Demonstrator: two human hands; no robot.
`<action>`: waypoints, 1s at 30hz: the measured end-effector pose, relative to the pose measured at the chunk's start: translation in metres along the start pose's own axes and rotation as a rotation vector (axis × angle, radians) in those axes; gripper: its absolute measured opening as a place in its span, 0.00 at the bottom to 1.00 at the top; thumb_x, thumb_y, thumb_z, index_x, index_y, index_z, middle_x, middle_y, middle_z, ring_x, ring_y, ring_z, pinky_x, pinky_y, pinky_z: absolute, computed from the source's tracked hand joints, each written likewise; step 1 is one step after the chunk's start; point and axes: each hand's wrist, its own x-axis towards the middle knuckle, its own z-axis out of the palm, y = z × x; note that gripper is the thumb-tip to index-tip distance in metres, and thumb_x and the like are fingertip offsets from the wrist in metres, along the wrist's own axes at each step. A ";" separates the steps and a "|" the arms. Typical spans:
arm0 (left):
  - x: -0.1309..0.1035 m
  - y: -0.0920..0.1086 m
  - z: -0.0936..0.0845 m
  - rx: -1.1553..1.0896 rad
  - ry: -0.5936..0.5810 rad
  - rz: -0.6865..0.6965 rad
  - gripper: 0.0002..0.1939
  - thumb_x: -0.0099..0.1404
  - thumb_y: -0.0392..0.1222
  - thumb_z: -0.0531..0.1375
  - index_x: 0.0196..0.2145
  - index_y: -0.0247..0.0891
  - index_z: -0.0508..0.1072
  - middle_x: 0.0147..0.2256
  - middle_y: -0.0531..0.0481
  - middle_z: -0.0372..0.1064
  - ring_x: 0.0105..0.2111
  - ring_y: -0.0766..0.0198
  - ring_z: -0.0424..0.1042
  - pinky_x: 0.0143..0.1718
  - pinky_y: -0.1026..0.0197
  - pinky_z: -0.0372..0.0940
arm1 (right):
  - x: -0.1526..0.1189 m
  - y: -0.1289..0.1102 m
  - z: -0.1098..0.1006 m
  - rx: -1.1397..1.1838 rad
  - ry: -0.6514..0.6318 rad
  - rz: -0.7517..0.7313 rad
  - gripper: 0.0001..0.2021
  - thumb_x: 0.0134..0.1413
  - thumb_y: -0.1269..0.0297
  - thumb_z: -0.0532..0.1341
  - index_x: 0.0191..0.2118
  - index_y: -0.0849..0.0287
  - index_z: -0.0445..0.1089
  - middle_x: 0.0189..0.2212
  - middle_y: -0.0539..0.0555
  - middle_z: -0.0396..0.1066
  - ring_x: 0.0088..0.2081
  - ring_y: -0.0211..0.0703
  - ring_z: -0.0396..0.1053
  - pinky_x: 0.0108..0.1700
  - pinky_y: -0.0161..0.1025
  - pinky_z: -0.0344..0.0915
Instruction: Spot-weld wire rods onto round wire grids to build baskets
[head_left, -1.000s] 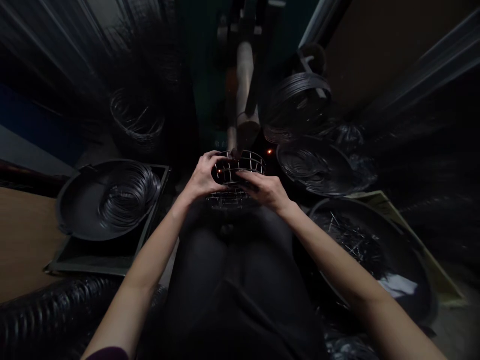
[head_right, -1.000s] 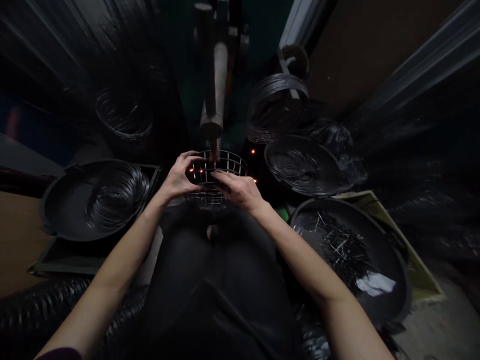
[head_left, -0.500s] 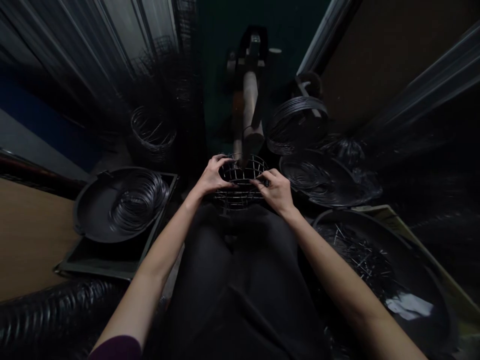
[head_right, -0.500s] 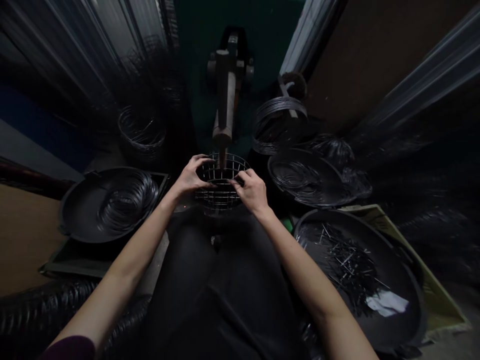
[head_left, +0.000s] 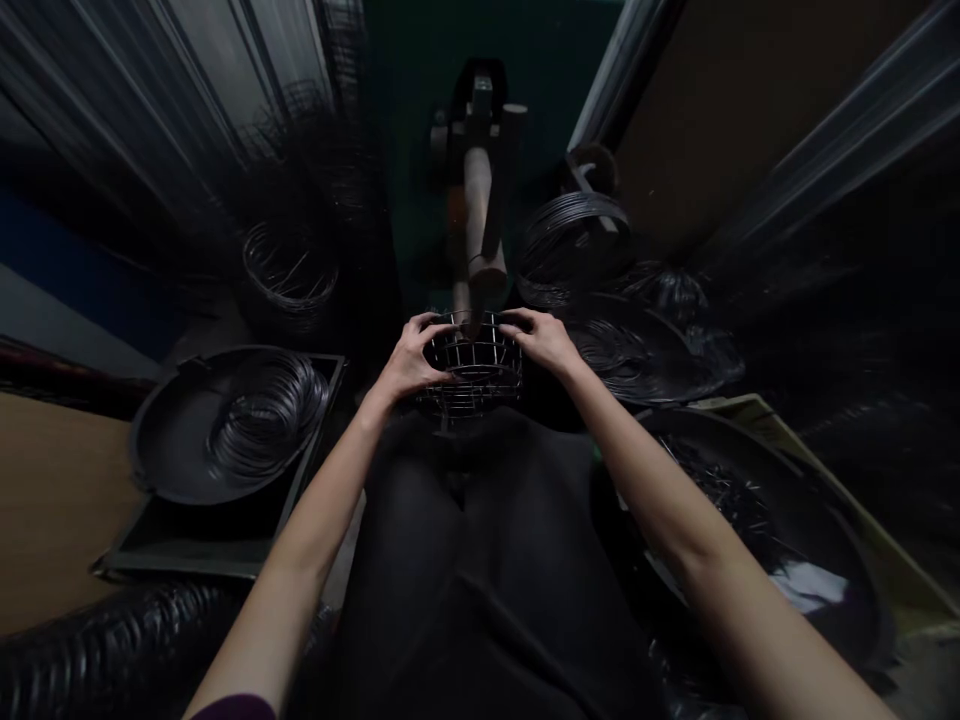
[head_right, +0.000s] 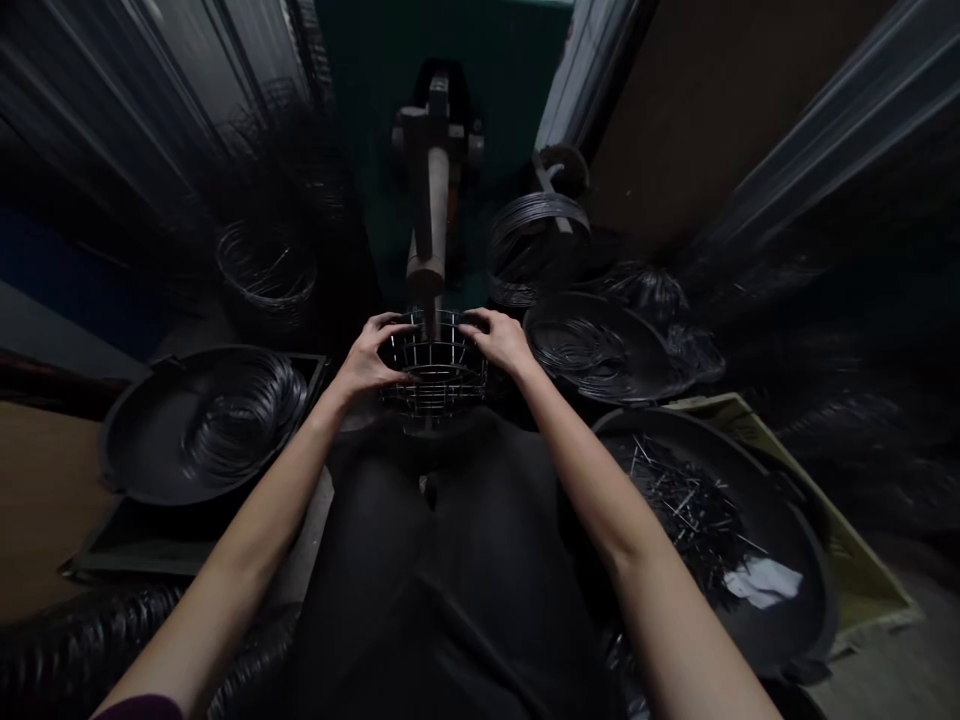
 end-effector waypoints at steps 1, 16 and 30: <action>0.001 -0.001 0.000 -0.003 0.001 -0.003 0.43 0.40 0.47 0.77 0.54 0.41 0.71 0.58 0.40 0.57 0.61 0.46 0.60 0.63 0.44 0.59 | 0.006 0.001 0.001 -0.002 -0.048 -0.002 0.15 0.56 0.61 0.63 0.49 0.55 0.75 0.45 0.55 0.76 0.48 0.49 0.73 0.54 0.46 0.67; 0.009 -0.002 0.002 0.033 0.030 -0.015 0.44 0.39 0.49 0.78 0.55 0.43 0.71 0.58 0.40 0.57 0.60 0.46 0.60 0.62 0.43 0.59 | 0.023 0.010 0.010 0.027 -0.023 -0.039 0.14 0.56 0.63 0.63 0.48 0.55 0.76 0.45 0.54 0.77 0.47 0.51 0.74 0.52 0.48 0.68; 0.022 -0.003 0.000 -0.034 -0.013 -0.062 0.44 0.38 0.50 0.77 0.53 0.41 0.71 0.56 0.42 0.59 0.59 0.48 0.62 0.63 0.45 0.59 | 0.025 0.009 0.005 0.014 -0.045 0.006 0.14 0.58 0.64 0.62 0.49 0.55 0.76 0.44 0.53 0.77 0.48 0.48 0.74 0.53 0.45 0.68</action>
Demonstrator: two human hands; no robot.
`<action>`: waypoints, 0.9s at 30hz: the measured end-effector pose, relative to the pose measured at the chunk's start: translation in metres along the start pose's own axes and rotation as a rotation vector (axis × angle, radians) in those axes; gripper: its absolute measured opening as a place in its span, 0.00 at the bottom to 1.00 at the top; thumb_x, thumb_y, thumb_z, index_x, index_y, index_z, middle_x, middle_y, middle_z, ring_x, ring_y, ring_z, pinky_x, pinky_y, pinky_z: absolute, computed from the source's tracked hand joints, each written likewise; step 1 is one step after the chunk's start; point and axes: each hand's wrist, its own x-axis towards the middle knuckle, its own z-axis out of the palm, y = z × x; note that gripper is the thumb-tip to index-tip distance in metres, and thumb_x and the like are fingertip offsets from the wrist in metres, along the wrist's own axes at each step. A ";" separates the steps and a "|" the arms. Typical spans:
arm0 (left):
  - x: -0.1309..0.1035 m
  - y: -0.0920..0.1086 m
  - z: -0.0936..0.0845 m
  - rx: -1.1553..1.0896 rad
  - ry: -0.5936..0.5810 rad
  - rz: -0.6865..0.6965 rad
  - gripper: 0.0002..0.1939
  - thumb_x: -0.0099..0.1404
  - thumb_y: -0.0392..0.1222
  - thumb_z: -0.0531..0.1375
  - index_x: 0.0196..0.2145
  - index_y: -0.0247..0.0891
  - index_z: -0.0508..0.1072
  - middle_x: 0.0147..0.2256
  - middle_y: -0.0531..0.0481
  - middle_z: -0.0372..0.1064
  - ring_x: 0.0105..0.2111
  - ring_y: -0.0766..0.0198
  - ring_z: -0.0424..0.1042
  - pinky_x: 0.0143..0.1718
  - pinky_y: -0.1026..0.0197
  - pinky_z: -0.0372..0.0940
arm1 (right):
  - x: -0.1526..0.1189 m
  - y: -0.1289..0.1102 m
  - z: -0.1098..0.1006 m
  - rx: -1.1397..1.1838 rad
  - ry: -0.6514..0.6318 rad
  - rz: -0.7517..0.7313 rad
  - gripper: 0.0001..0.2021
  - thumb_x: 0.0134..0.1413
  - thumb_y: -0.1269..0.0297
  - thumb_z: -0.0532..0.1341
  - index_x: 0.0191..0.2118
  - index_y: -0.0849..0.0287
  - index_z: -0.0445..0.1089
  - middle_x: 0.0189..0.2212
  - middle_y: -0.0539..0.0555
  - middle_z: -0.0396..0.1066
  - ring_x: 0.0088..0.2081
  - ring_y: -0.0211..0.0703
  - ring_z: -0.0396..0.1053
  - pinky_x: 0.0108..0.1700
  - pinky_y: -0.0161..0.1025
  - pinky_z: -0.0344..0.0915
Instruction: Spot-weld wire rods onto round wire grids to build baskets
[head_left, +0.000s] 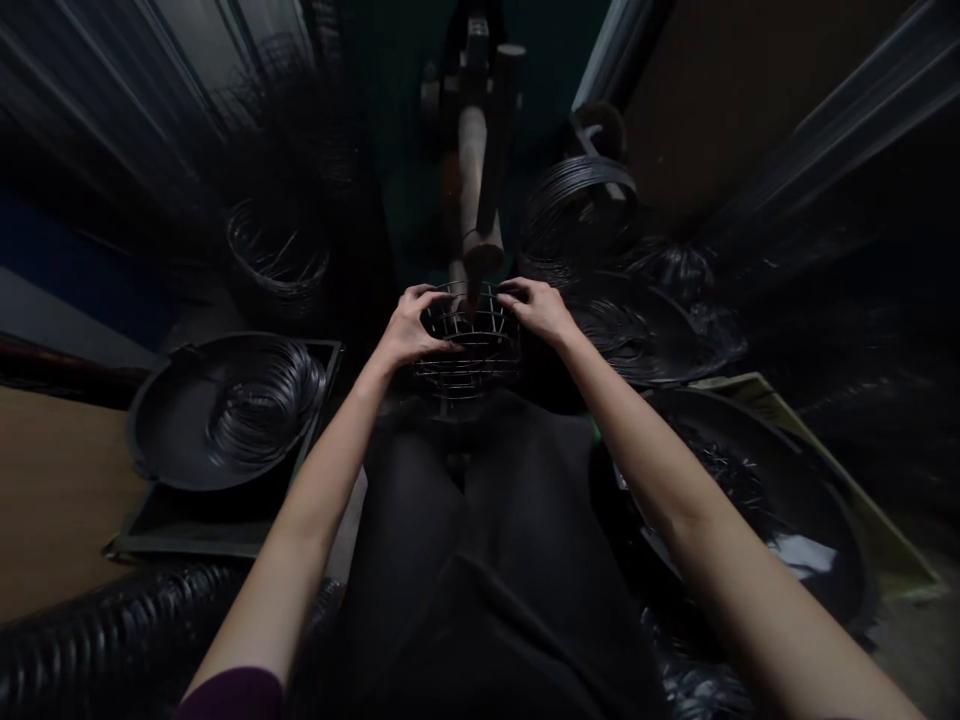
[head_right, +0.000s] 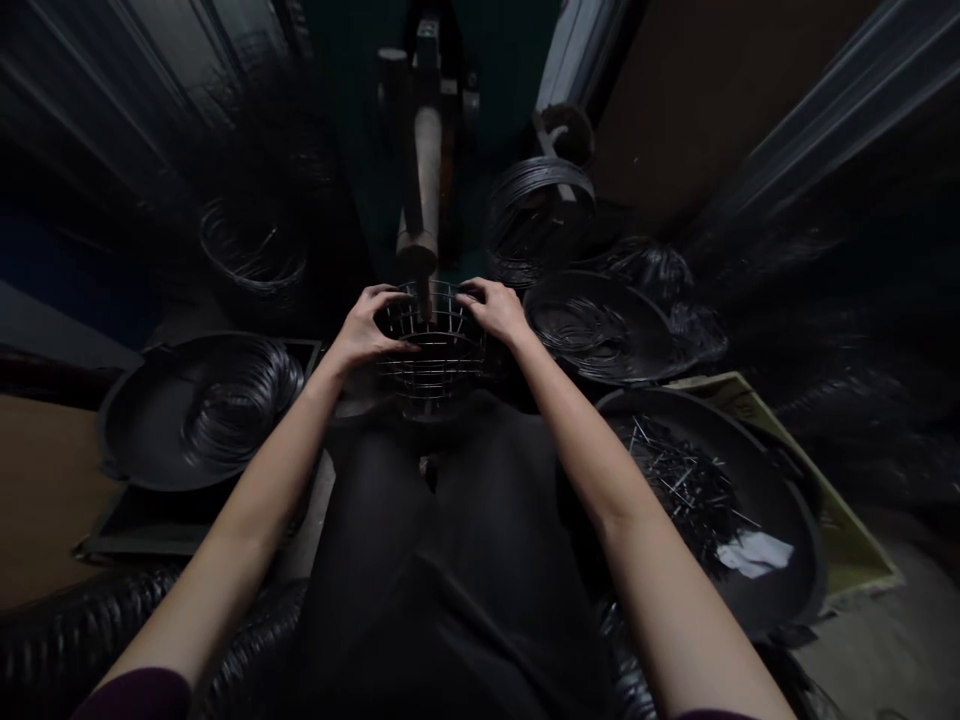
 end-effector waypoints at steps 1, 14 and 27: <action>0.003 0.000 0.000 0.000 -0.004 -0.010 0.43 0.39 0.49 0.77 0.53 0.40 0.71 0.56 0.42 0.59 0.59 0.48 0.62 0.63 0.45 0.59 | 0.003 0.001 0.000 -0.011 0.006 0.012 0.14 0.58 0.63 0.62 0.49 0.55 0.76 0.44 0.53 0.77 0.48 0.48 0.74 0.54 0.46 0.68; 0.025 -0.010 -0.003 0.021 -0.024 0.019 0.46 0.37 0.48 0.78 0.54 0.39 0.70 0.56 0.41 0.61 0.58 0.48 0.63 0.63 0.45 0.58 | 0.018 0.000 -0.004 -0.133 0.159 0.079 0.13 0.60 0.57 0.62 0.46 0.58 0.76 0.44 0.58 0.76 0.48 0.53 0.71 0.54 0.50 0.66; -0.030 -0.065 0.008 -0.398 0.021 -0.172 0.71 0.38 0.62 0.75 0.69 0.42 0.38 0.62 0.31 0.51 0.65 0.40 0.53 0.63 0.37 0.53 | -0.186 0.018 -0.037 0.403 -0.166 0.294 0.26 0.59 0.38 0.52 0.40 0.57 0.72 0.30 0.54 0.74 0.31 0.44 0.74 0.36 0.40 0.72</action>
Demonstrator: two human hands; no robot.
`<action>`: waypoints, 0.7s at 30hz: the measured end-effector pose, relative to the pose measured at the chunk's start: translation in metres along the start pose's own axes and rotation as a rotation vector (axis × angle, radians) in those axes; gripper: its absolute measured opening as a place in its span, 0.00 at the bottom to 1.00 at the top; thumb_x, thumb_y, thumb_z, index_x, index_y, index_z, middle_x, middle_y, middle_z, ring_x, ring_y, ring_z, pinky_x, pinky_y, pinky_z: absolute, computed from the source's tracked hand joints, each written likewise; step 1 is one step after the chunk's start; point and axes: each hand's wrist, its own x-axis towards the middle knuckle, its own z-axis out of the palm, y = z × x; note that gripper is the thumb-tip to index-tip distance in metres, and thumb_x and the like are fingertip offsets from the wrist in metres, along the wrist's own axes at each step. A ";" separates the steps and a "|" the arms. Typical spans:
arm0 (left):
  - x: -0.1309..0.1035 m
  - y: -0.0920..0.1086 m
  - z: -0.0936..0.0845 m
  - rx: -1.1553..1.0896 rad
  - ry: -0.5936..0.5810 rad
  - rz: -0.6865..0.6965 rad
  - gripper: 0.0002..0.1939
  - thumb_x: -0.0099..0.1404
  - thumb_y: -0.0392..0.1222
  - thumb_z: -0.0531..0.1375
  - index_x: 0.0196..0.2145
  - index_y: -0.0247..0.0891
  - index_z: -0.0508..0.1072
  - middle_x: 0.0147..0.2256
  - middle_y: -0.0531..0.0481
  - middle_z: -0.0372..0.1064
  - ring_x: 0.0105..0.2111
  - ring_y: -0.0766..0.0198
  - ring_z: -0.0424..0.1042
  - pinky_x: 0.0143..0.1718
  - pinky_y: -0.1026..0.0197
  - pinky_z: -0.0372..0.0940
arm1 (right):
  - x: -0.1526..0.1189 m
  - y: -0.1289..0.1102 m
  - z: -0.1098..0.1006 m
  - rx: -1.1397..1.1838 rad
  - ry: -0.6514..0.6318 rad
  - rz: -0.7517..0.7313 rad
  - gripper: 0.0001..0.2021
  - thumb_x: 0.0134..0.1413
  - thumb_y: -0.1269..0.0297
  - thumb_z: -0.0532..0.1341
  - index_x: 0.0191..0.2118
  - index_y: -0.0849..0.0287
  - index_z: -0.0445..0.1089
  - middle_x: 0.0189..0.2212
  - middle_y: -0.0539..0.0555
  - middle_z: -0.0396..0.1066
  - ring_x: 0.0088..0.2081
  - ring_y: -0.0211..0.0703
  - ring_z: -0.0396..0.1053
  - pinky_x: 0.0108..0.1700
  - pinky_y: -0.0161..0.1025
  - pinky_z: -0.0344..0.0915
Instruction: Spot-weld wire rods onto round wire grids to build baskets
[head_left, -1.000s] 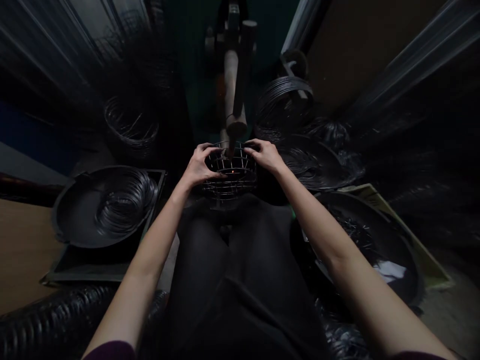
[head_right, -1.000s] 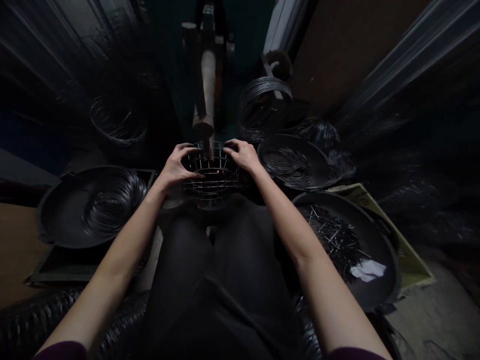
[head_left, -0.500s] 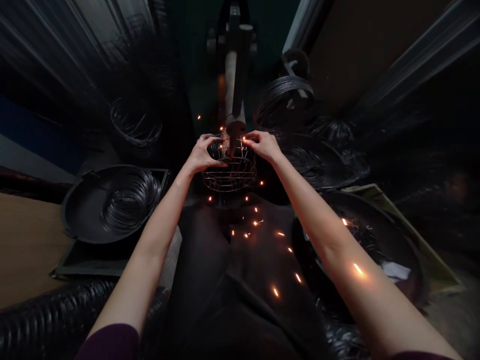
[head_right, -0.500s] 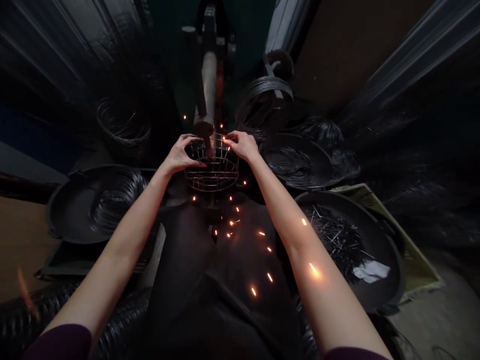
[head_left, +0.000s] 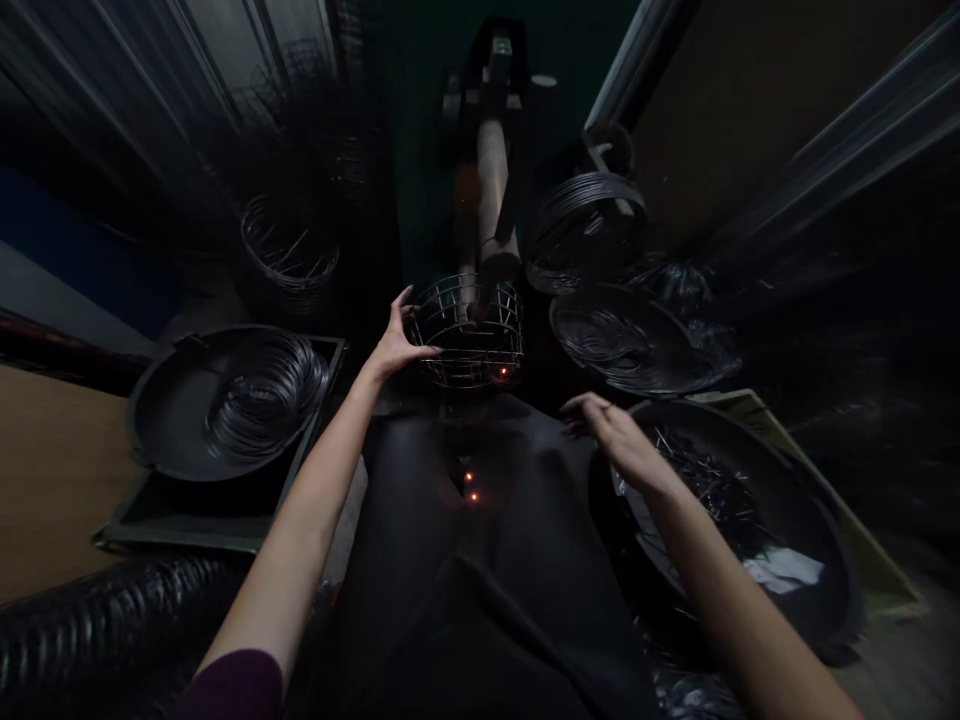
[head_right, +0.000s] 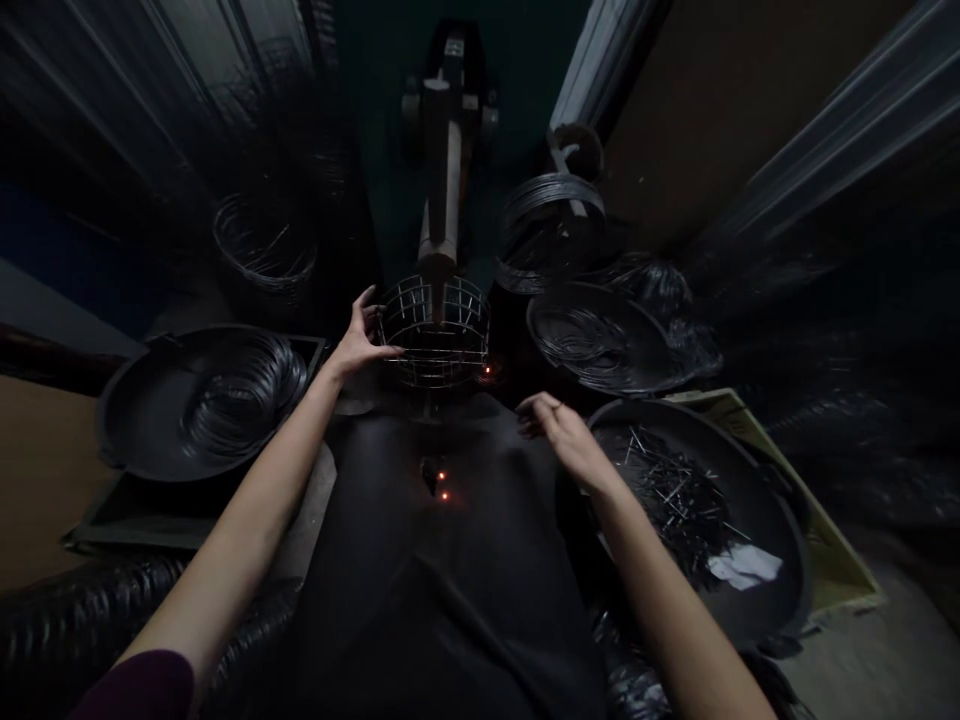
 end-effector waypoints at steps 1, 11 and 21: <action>0.000 -0.002 0.000 -0.029 0.012 -0.013 0.72 0.37 0.61 0.75 0.69 0.43 0.38 0.61 0.32 0.53 0.64 0.40 0.55 0.62 0.38 0.55 | -0.010 0.011 0.007 0.002 -0.064 0.022 0.24 0.57 0.40 0.56 0.41 0.57 0.71 0.34 0.55 0.75 0.35 0.45 0.75 0.40 0.42 0.73; -0.036 0.023 -0.007 0.049 0.122 0.212 0.55 0.42 0.58 0.74 0.61 0.43 0.51 0.58 0.38 0.57 0.60 0.47 0.60 0.62 0.43 0.57 | -0.007 -0.024 0.047 0.092 -0.072 0.036 0.27 0.48 0.47 0.65 0.52 0.57 0.70 0.32 0.52 0.74 0.28 0.41 0.70 0.29 0.37 0.67; -0.066 0.092 0.012 0.515 -0.104 0.313 0.36 0.43 0.41 0.74 0.47 0.40 0.64 0.58 0.38 0.61 0.58 0.44 0.61 0.58 0.41 0.59 | 0.071 -0.121 0.081 -0.518 -0.329 -0.233 0.10 0.58 0.62 0.63 0.40 0.60 0.78 0.37 0.54 0.78 0.39 0.44 0.75 0.41 0.36 0.65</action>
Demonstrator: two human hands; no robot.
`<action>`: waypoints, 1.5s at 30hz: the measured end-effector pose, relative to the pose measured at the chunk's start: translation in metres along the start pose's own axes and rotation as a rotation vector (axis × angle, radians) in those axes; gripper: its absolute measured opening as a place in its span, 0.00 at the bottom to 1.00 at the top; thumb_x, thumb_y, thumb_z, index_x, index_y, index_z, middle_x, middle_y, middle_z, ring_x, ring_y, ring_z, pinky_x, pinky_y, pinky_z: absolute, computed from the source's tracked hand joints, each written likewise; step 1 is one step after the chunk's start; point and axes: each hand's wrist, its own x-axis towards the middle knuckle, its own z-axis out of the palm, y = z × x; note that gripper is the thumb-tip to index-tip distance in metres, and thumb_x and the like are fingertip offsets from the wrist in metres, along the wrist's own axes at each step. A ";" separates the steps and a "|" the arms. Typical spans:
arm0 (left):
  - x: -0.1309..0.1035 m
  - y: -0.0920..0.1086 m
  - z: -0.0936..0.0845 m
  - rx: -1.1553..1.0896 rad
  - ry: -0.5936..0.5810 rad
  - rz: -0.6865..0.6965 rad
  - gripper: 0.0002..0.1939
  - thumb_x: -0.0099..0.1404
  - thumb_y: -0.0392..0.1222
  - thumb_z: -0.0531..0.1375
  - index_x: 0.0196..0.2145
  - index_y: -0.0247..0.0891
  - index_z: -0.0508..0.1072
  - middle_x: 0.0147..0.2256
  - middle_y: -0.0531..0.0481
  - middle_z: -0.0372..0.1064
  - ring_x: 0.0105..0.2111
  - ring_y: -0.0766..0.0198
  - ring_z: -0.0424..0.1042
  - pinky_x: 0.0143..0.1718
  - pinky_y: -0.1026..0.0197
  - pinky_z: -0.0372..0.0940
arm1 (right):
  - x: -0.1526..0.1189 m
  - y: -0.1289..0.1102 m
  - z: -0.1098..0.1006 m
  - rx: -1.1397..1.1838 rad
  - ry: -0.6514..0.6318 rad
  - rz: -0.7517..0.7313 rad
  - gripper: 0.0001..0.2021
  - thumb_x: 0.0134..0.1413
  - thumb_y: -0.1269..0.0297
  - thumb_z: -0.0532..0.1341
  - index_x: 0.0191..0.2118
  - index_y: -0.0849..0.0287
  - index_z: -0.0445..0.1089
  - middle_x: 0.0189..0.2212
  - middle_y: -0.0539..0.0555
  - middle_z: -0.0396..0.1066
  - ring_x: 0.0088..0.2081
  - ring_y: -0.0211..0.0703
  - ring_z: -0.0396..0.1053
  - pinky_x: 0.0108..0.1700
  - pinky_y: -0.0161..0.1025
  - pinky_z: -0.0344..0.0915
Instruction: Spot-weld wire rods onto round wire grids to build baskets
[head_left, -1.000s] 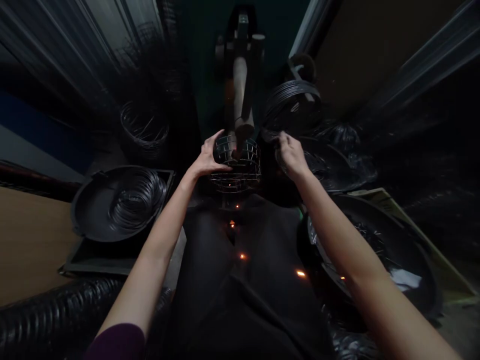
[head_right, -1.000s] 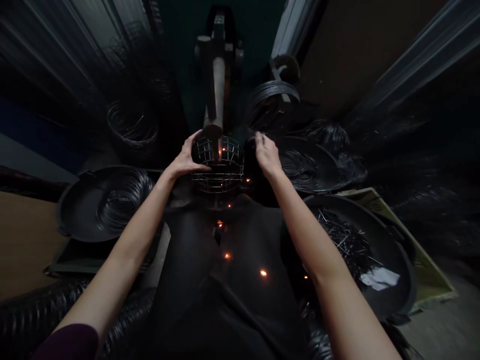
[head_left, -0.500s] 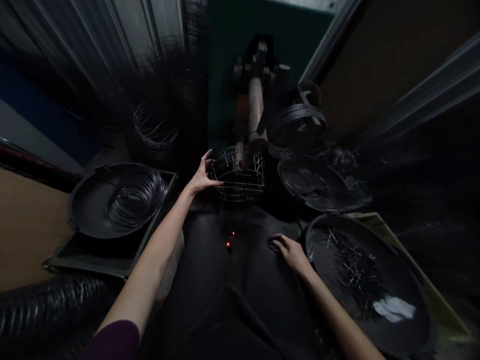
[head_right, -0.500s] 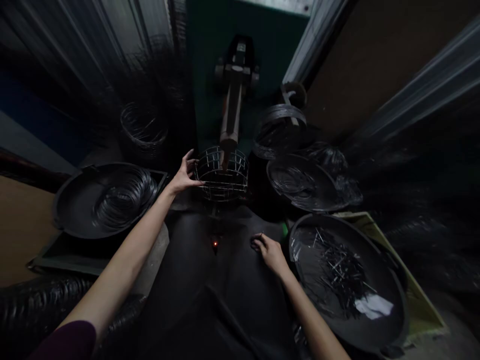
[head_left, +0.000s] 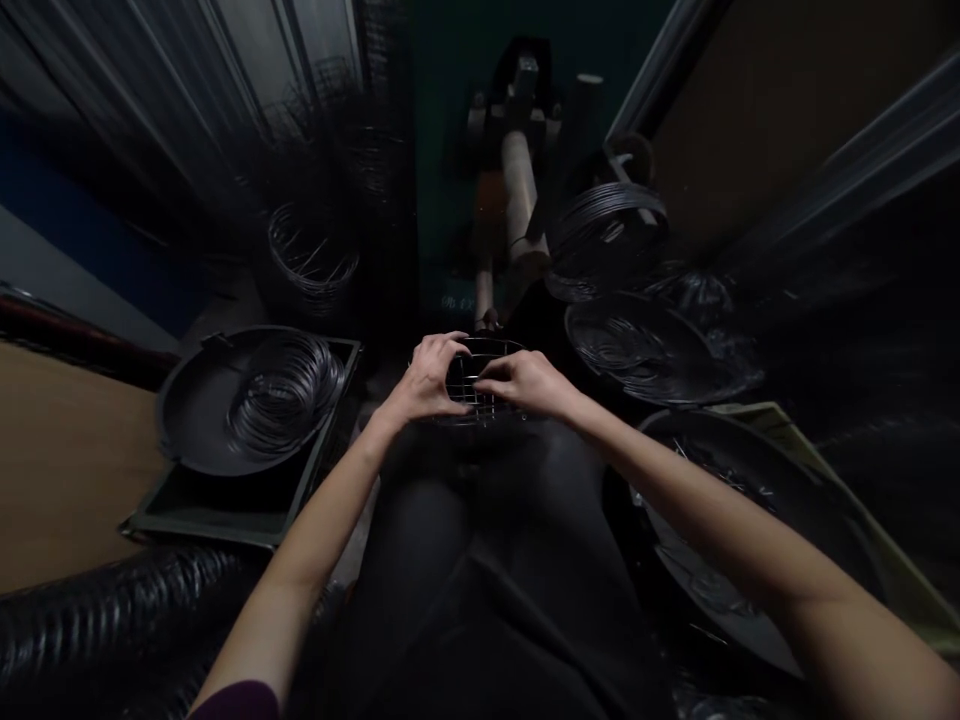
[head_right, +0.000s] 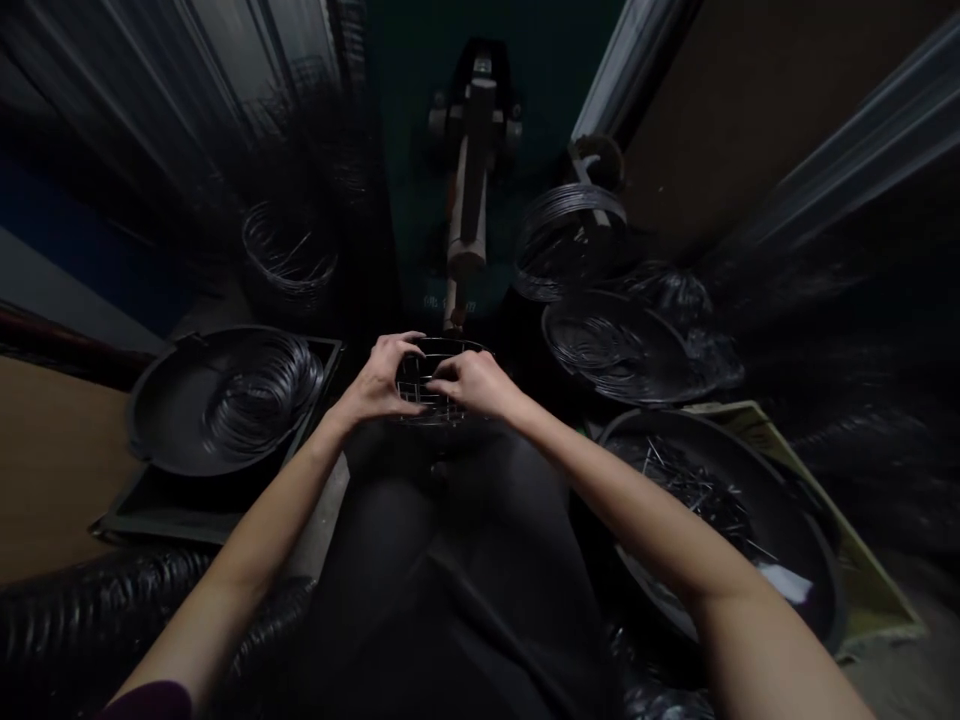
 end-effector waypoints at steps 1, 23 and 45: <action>0.003 0.001 0.001 0.019 -0.010 -0.010 0.35 0.43 0.42 0.74 0.46 0.40 0.65 0.58 0.37 0.61 0.58 0.43 0.61 0.58 0.41 0.59 | -0.003 0.001 0.005 -0.161 0.043 -0.043 0.11 0.61 0.62 0.61 0.44 0.60 0.77 0.40 0.56 0.78 0.42 0.46 0.75 0.41 0.37 0.65; 0.035 0.003 0.014 -0.005 -0.037 0.005 0.29 0.45 0.44 0.74 0.43 0.36 0.68 0.58 0.36 0.61 0.59 0.44 0.60 0.58 0.42 0.62 | -0.028 0.030 0.008 -0.734 0.170 -0.225 0.19 0.68 0.64 0.51 0.60 0.56 0.67 0.54 0.56 0.72 0.38 0.44 0.77 0.27 0.34 0.61; 0.053 -0.014 0.002 0.004 -0.138 -0.069 0.35 0.47 0.46 0.72 0.52 0.38 0.68 0.55 0.39 0.59 0.60 0.42 0.58 0.60 0.41 0.58 | -0.019 0.048 0.005 -0.469 0.332 -0.152 0.15 0.68 0.65 0.53 0.55 0.55 0.71 0.51 0.54 0.74 0.44 0.43 0.73 0.37 0.34 0.63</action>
